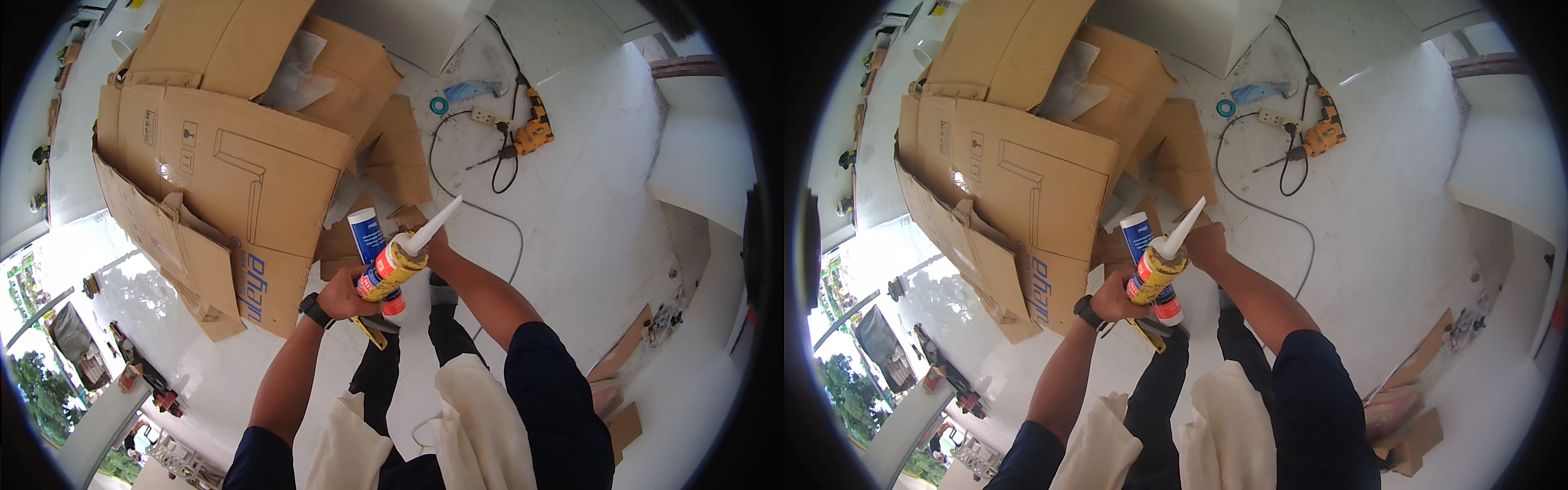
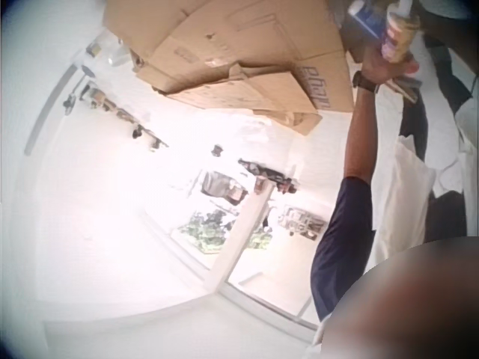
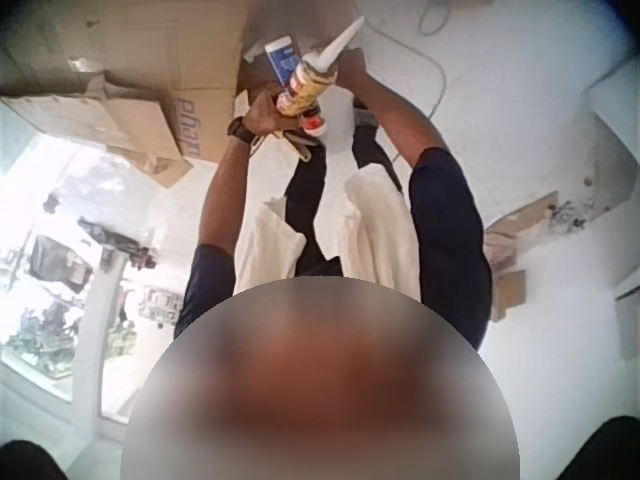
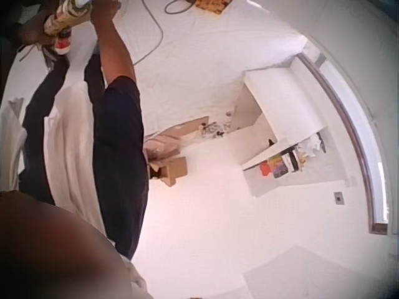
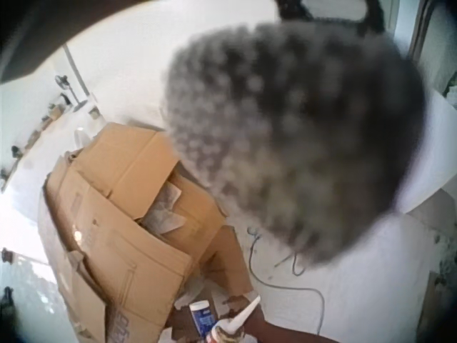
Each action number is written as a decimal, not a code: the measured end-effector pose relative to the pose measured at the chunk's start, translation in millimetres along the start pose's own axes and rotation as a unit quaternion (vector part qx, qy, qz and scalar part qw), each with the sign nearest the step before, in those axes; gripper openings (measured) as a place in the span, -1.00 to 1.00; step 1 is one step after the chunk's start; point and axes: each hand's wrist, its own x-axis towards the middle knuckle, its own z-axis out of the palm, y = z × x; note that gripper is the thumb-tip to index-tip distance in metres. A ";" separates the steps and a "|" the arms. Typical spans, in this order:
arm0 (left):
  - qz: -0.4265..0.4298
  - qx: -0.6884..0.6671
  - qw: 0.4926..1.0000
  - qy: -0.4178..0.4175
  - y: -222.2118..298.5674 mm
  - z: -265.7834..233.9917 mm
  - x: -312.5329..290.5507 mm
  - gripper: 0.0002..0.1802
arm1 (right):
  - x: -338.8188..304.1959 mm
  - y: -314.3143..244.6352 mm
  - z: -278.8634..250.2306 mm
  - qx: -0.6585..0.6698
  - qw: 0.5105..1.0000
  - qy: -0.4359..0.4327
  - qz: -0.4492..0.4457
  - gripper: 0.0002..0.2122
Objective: The person applies silicone sealant around the base of a wall-mounted sink using a caulking gun. They then smooth the bead with their finger and wipe excess silicone with a small piece of cardboard.
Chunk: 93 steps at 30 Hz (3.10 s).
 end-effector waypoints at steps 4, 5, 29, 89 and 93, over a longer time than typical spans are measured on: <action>0.020 -0.004 0.999 0.026 -30.7 7.9 26.9 -0.38 | 10.2 -18.2 18.3 -0.109 0.994 0.027 -0.004 -0.75; 0.023 -0.019 0.999 0.040 -40.6 9.1 35.7 -0.35 | 12.9 -29.0 14.6 -0.260 0.966 0.001 0.012 -0.76; 0.022 -0.053 0.991 0.119 -153.7 -1.3 110.0 -0.36 | -69.7 71.2 -6.3 0.753 0.620 0.130 0.180 -0.63; -0.131 0.321 0.921 0.176 613.5 265.1 261.4 -0.51 | -450.5 166.4 -994.2 0.400 0.652 0.627 0.149 -0.60; -0.182 0.263 0.918 0.234 618.7 262.9 272.4 -0.50 | -383.0 182.5 -1082.1 0.436 0.704 0.555 0.078 -0.66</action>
